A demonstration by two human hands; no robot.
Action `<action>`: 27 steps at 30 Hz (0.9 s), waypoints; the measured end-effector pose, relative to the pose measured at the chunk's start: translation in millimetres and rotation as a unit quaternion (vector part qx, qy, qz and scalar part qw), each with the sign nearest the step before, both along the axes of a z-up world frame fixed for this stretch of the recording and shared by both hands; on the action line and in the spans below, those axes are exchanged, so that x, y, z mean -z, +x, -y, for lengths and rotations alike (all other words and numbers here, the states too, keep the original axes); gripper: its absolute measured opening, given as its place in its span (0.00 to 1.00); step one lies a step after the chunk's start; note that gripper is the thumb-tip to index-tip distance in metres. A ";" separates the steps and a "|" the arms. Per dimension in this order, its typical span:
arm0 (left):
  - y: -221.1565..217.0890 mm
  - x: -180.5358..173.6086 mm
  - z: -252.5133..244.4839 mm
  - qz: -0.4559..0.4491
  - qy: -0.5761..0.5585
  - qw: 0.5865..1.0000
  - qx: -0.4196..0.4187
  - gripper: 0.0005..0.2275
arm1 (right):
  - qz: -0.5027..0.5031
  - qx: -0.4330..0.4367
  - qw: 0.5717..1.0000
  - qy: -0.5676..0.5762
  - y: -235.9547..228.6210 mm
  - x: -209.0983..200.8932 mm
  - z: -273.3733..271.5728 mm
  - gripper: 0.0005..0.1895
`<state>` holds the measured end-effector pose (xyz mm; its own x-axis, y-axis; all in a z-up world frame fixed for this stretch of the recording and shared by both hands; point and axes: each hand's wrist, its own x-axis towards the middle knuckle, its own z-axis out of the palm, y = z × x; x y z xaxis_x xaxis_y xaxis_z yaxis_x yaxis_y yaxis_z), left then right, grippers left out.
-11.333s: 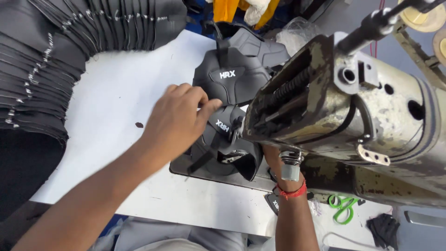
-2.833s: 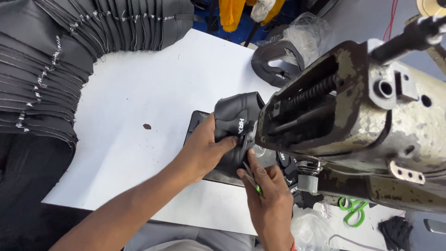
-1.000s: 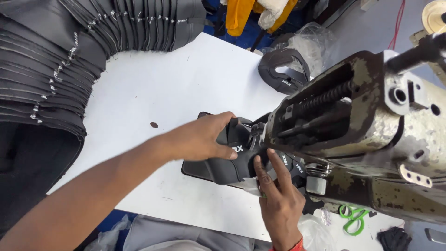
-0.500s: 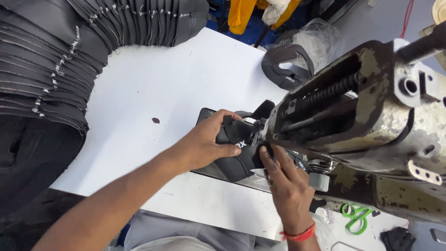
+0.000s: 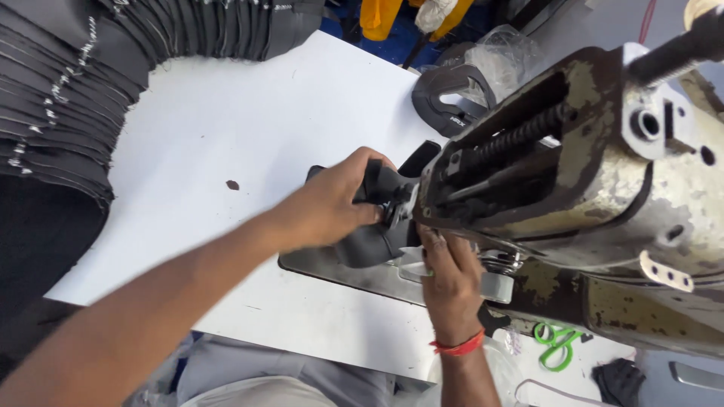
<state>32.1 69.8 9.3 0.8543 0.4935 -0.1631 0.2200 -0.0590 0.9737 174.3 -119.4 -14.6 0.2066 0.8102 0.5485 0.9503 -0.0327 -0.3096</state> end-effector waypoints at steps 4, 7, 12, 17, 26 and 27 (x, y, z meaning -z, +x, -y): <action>23.7 -11.3 -38.3 -0.030 0.058 0.985 0.157 0.21 | 0.038 0.062 0.997 0.018 -27.5 -16.8 3.8 0.22; 37.2 -18.6 -50.9 -0.055 0.089 0.970 0.220 0.18 | 0.047 0.072 0.996 0.012 -31.2 -16.3 7.2 0.18; 48.6 -23.2 -56.3 -0.068 0.115 0.962 0.236 0.16 | 0.034 0.074 0.997 0.019 -30.6 -16.3 4.1 0.19; 57.0 -14.7 -64.0 -0.047 0.120 0.962 0.239 0.17 | 0.010 0.073 0.997 -0.001 -29.9 -22.8 1.6 0.24; 46.5 -6.9 -69.1 0.042 0.207 0.956 0.205 0.22 | -0.093 0.116 0.989 -0.006 -51.9 31.2 53.1 0.19; 41.0 -8.9 -67.9 0.060 0.205 0.961 0.176 0.21 | -0.118 0.118 0.985 -0.043 -52.5 55.3 64.3 0.17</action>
